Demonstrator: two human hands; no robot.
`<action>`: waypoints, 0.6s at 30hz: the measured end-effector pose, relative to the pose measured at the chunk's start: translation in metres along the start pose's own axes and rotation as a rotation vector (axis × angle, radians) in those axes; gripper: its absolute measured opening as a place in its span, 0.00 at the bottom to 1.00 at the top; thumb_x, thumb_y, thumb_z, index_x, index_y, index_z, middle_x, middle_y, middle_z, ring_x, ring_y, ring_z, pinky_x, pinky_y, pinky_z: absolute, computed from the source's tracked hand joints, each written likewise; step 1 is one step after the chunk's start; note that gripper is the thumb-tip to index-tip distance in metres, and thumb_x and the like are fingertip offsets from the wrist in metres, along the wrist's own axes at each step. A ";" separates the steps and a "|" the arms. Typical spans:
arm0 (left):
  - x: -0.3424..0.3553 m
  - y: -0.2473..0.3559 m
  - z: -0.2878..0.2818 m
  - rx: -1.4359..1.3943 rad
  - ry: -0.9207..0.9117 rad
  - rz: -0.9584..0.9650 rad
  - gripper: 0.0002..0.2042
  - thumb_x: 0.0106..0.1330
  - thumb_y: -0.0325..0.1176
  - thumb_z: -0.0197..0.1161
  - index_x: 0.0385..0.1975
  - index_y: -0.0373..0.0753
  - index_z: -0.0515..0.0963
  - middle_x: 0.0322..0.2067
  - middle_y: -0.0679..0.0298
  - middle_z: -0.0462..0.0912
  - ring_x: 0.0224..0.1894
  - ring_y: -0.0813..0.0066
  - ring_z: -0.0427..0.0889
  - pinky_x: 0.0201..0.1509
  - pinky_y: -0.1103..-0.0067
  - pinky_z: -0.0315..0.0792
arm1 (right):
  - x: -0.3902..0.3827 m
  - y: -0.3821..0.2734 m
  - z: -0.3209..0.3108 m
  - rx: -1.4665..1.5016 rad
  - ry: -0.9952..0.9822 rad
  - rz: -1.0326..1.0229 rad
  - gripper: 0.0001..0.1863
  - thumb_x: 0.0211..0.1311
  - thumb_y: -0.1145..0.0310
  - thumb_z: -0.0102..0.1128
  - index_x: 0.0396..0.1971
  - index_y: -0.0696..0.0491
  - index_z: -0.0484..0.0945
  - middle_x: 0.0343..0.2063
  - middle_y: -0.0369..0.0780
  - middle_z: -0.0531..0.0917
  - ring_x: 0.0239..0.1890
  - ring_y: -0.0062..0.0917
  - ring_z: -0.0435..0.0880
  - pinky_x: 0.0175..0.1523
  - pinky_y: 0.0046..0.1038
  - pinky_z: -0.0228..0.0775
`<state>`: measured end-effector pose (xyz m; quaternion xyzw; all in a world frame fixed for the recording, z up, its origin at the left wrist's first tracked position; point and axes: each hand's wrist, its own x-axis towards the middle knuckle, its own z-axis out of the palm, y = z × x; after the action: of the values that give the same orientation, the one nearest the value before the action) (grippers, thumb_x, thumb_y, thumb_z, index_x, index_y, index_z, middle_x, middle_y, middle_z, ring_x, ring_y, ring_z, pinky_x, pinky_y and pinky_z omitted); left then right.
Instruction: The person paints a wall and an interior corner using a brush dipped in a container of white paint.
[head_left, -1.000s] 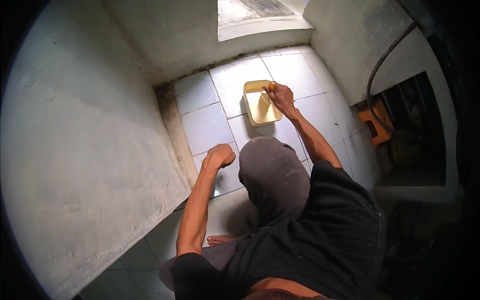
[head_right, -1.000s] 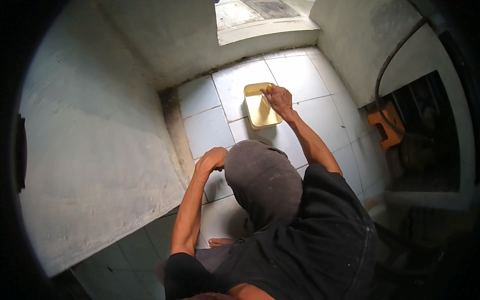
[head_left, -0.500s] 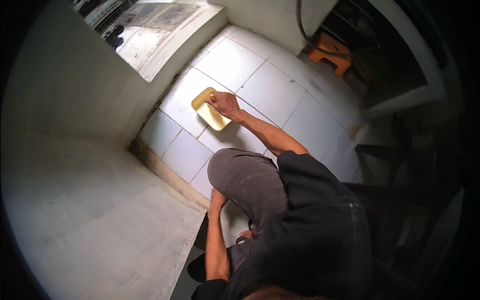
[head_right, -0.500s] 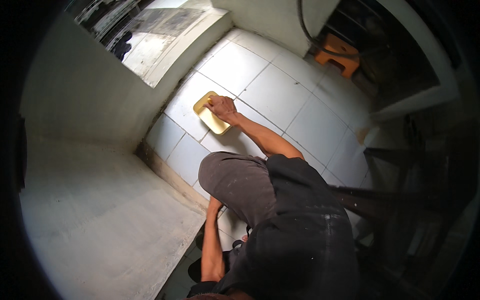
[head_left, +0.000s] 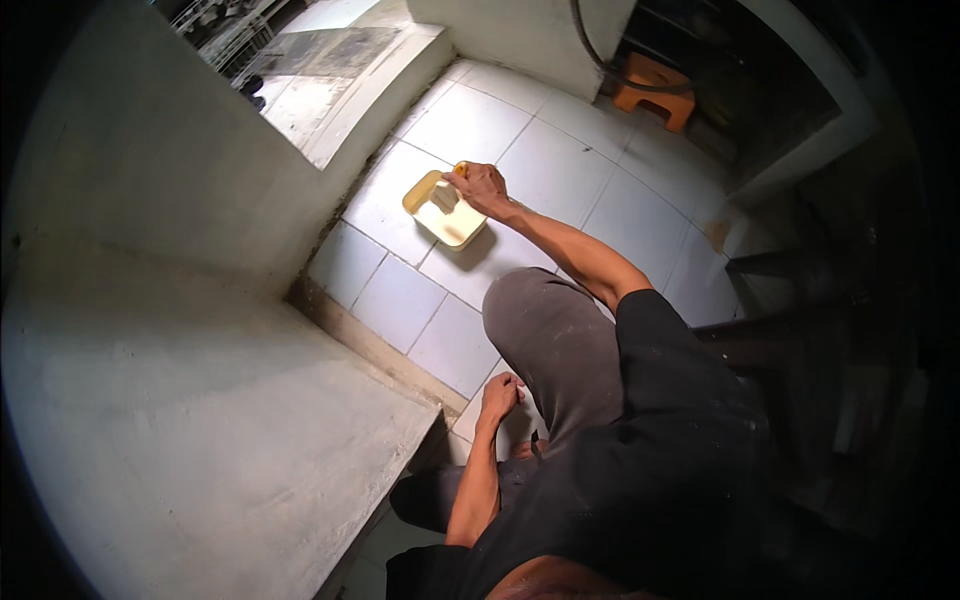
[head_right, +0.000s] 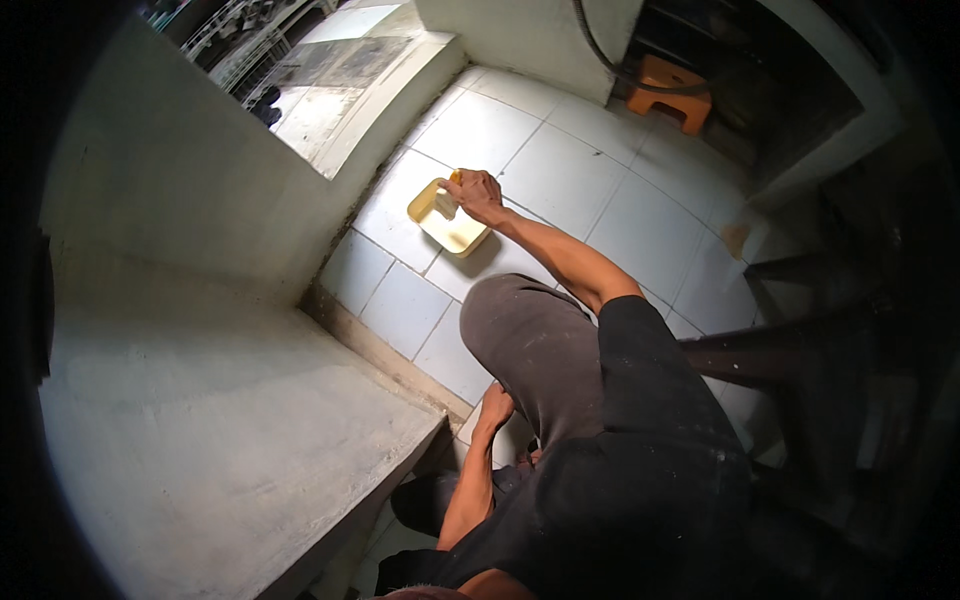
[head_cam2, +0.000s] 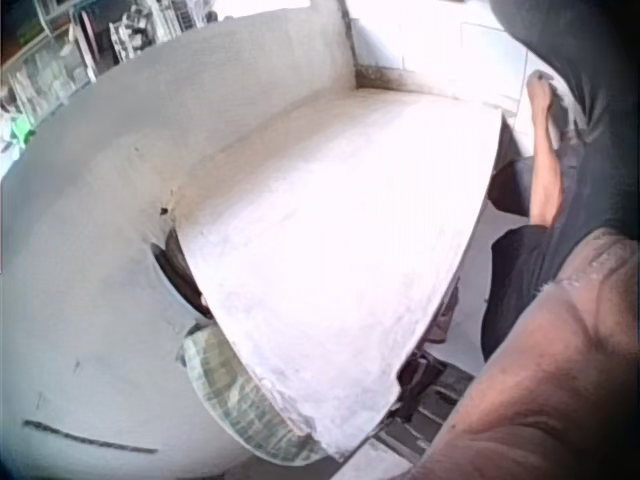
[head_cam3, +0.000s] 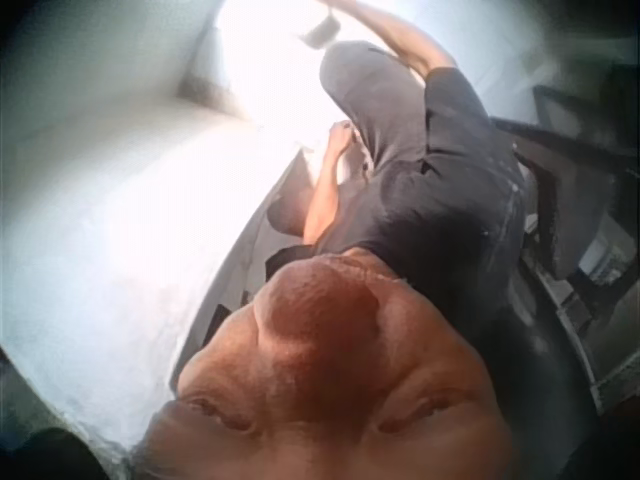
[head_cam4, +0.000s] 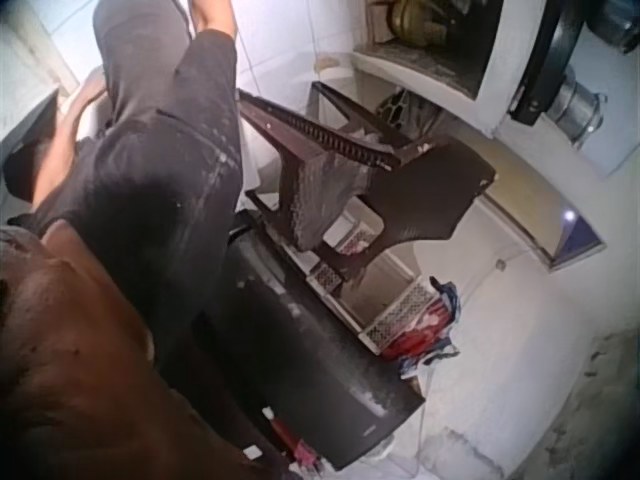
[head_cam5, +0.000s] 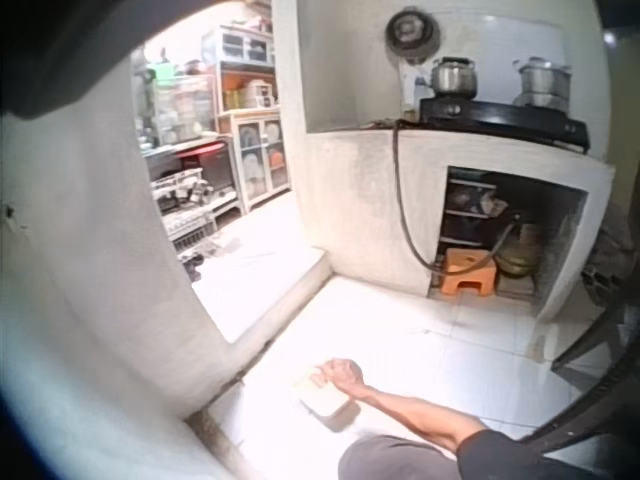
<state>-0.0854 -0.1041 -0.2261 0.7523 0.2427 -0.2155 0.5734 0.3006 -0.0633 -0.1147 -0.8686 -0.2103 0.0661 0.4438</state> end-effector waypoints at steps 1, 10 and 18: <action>-0.004 -0.002 -0.003 -0.043 -0.050 -0.147 0.14 0.64 0.36 0.52 0.36 0.39 0.85 0.25 0.58 0.87 0.31 0.65 0.87 0.40 0.70 0.76 | 0.003 -0.001 0.003 -0.047 -0.010 -0.039 0.27 0.63 0.43 0.61 0.33 0.57 0.84 0.27 0.48 0.87 0.30 0.42 0.86 0.40 0.40 0.77; -0.109 0.035 -0.017 0.225 0.277 -0.304 0.16 0.66 0.38 0.49 0.37 0.38 0.83 0.31 0.53 0.86 0.38 0.53 0.85 0.45 0.67 0.76 | 0.008 0.047 0.021 -0.241 -0.031 -0.342 0.19 0.67 0.51 0.62 0.28 0.53 0.81 0.17 0.41 0.82 0.19 0.35 0.81 0.29 0.35 0.73; -0.227 0.150 -0.058 0.151 0.386 -0.243 0.13 0.63 0.32 0.49 0.38 0.34 0.79 0.35 0.50 0.84 0.41 0.48 0.83 0.48 0.65 0.74 | 0.019 0.059 0.035 -0.321 -0.075 -0.399 0.20 0.65 0.50 0.63 0.27 0.54 0.81 0.21 0.45 0.83 0.25 0.43 0.84 0.31 0.41 0.76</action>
<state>-0.1704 -0.1084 0.0387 0.7857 0.4197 -0.1524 0.4282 0.3253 -0.0593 -0.1812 -0.8662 -0.4016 -0.0250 0.2964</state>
